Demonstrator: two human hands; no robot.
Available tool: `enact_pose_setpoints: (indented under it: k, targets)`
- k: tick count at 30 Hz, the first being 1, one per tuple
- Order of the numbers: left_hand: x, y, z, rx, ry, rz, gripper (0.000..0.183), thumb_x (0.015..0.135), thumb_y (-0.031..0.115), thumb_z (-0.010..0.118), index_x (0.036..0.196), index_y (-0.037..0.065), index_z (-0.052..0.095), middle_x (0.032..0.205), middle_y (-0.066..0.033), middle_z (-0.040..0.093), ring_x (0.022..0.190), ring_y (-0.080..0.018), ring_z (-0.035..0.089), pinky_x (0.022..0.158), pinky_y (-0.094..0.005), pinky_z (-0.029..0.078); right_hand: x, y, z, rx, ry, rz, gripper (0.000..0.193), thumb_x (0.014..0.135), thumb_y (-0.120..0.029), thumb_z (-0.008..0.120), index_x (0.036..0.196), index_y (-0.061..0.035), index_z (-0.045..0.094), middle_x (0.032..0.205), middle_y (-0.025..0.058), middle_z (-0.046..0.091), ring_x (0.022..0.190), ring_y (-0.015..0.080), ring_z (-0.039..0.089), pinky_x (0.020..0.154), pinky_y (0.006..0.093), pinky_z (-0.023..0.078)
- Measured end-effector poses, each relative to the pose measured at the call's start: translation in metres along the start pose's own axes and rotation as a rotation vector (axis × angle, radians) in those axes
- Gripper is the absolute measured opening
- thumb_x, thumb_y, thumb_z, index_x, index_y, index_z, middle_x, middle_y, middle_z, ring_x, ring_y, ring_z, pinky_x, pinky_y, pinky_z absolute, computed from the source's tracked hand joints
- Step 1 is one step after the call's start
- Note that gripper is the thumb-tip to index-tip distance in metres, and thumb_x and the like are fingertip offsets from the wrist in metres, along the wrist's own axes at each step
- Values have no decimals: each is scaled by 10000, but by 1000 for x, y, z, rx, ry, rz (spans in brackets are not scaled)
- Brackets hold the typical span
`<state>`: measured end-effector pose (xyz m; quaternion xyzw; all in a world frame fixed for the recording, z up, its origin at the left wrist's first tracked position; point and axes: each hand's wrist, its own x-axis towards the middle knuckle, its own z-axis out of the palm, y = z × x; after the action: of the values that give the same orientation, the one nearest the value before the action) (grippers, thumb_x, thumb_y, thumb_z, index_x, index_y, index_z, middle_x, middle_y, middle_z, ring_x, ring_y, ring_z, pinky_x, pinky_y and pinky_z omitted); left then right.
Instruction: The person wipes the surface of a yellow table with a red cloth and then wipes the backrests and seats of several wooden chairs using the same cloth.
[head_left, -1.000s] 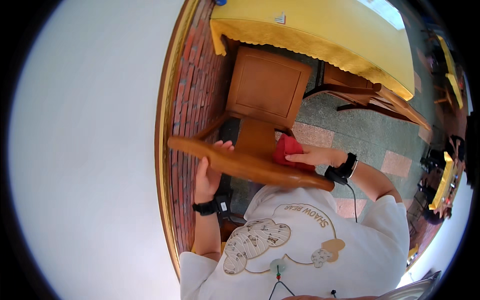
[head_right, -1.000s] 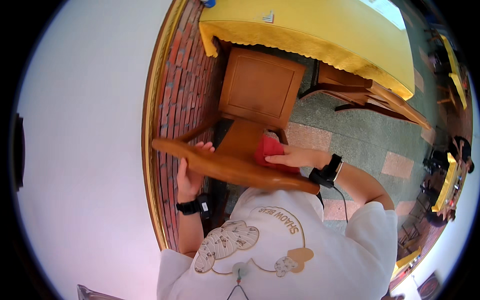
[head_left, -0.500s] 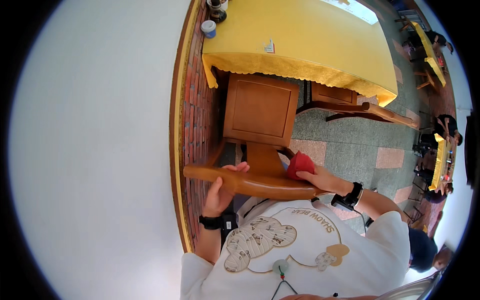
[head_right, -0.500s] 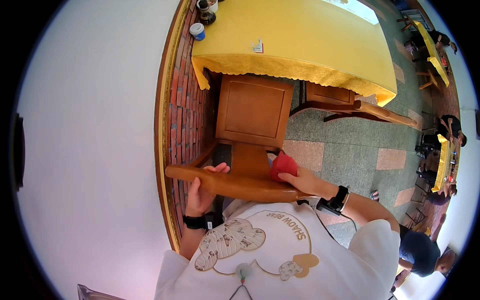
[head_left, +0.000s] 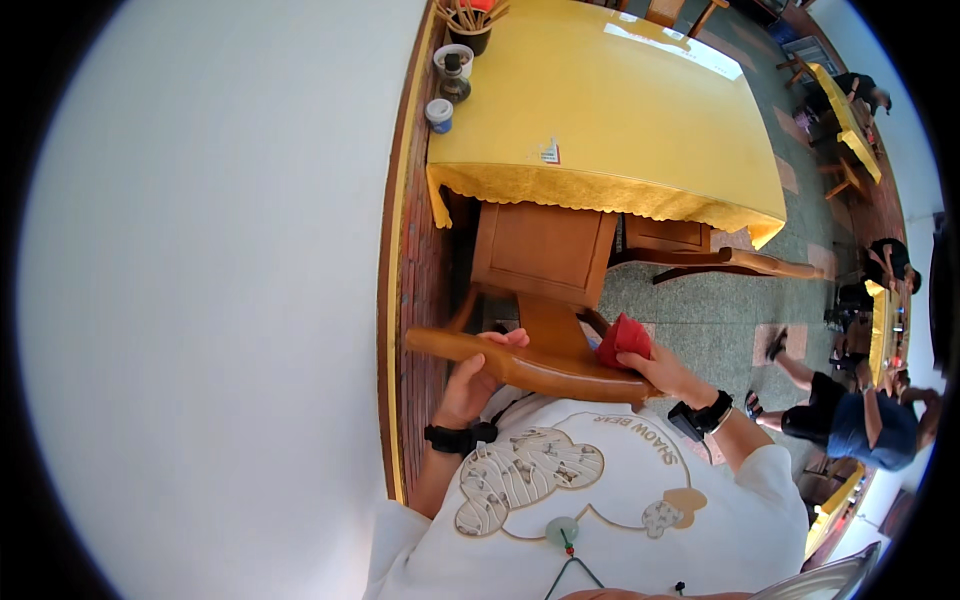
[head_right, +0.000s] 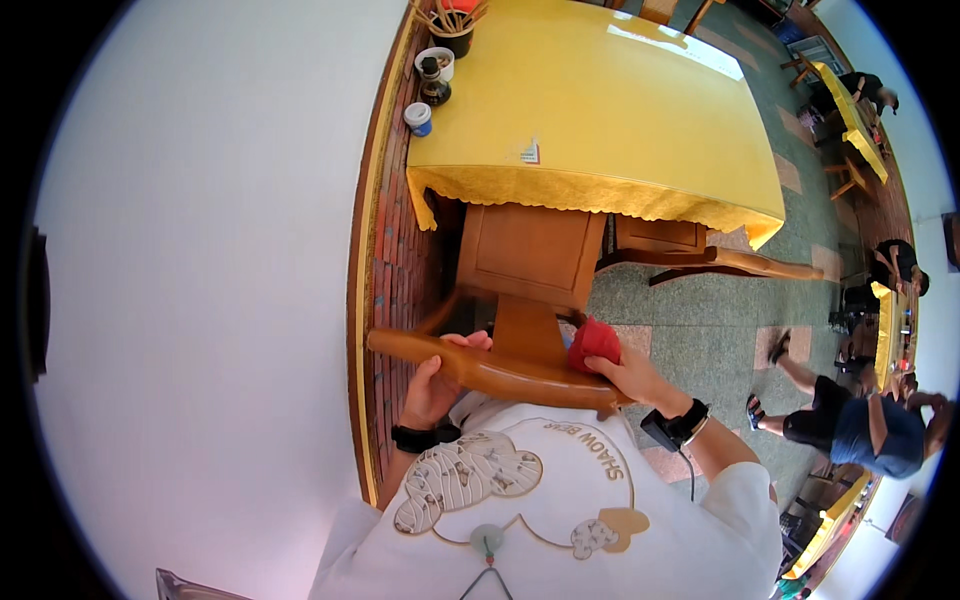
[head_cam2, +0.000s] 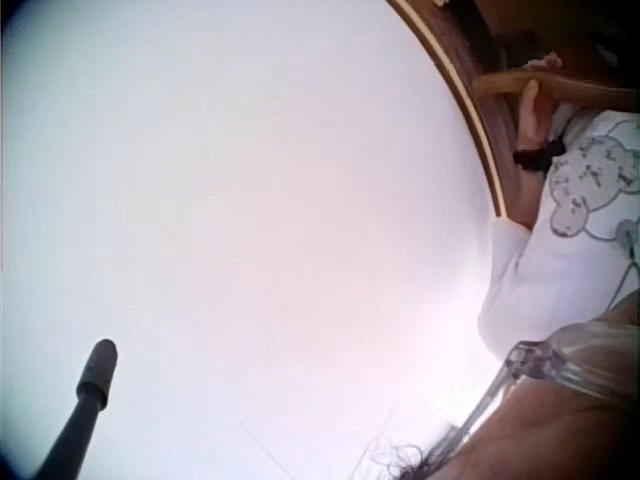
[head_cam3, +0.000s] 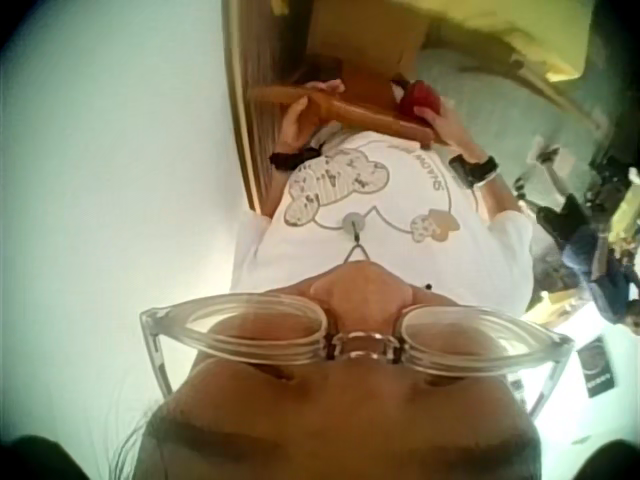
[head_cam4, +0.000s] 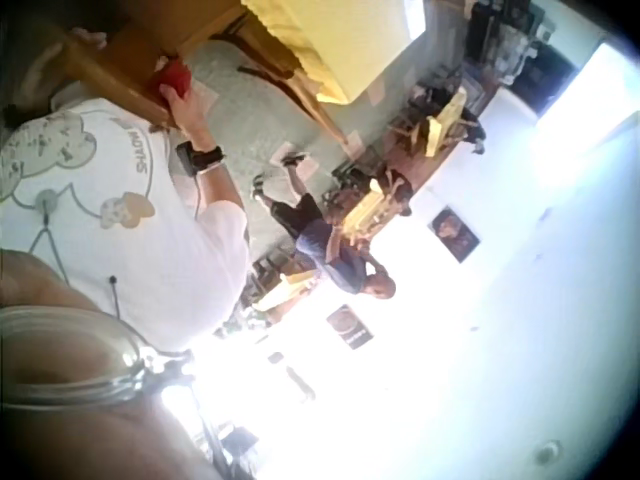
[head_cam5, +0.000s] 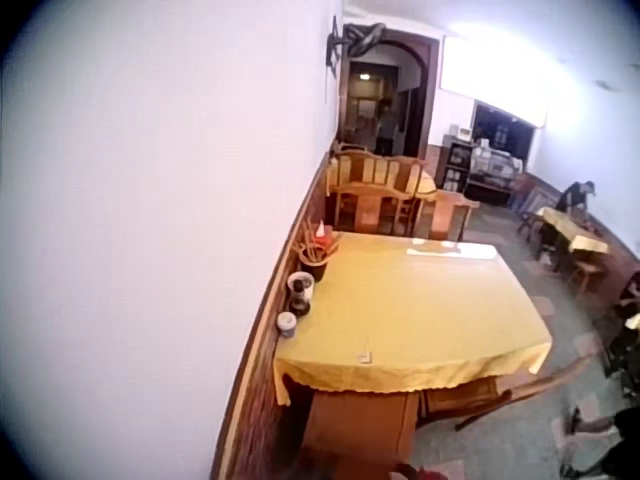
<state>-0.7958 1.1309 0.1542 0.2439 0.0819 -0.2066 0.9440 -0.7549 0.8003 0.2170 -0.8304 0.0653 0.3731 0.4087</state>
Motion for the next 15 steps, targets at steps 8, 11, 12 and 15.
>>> enact_pose_setpoints:
  k: [8,11,12,15]
  targets:
    - [79,12,1,25,-66,52,432,949,312,575,1300,62,541,1466,-185,474,1386,-300,432,1160,-441,322,66,3,-50,-129,56,-1,507,913,-441,637,1292,-105,598,1151,182,685,1074,334,653,942,370,478]
    - [104,14,3,7,-29,29,456,949,320,583,1303,38,529,1479,-191,453,1406,-316,405,1158,-449,332,97,-2,-74,-33,72,-182,527,908,-441,643,1322,-122,576,1157,178,683,1075,342,651,945,381,478]
    - [115,16,4,13,-25,30,456,949,320,583,1303,38,529,1479,-191,453,1406,-316,405,1158,-449,332,106,-10,-87,-99,60,-131,533,907,-438,644,1332,-125,567,1163,172,682,1082,338,650,951,384,475]
    - [140,21,7,-4,-19,49,466,945,312,592,1316,38,521,1486,-186,446,1412,-315,396,1160,-439,330,125,-23,-109,-120,29,-120,547,905,-434,647,1351,-130,550,1175,163,681,1097,329,648,961,387,471]
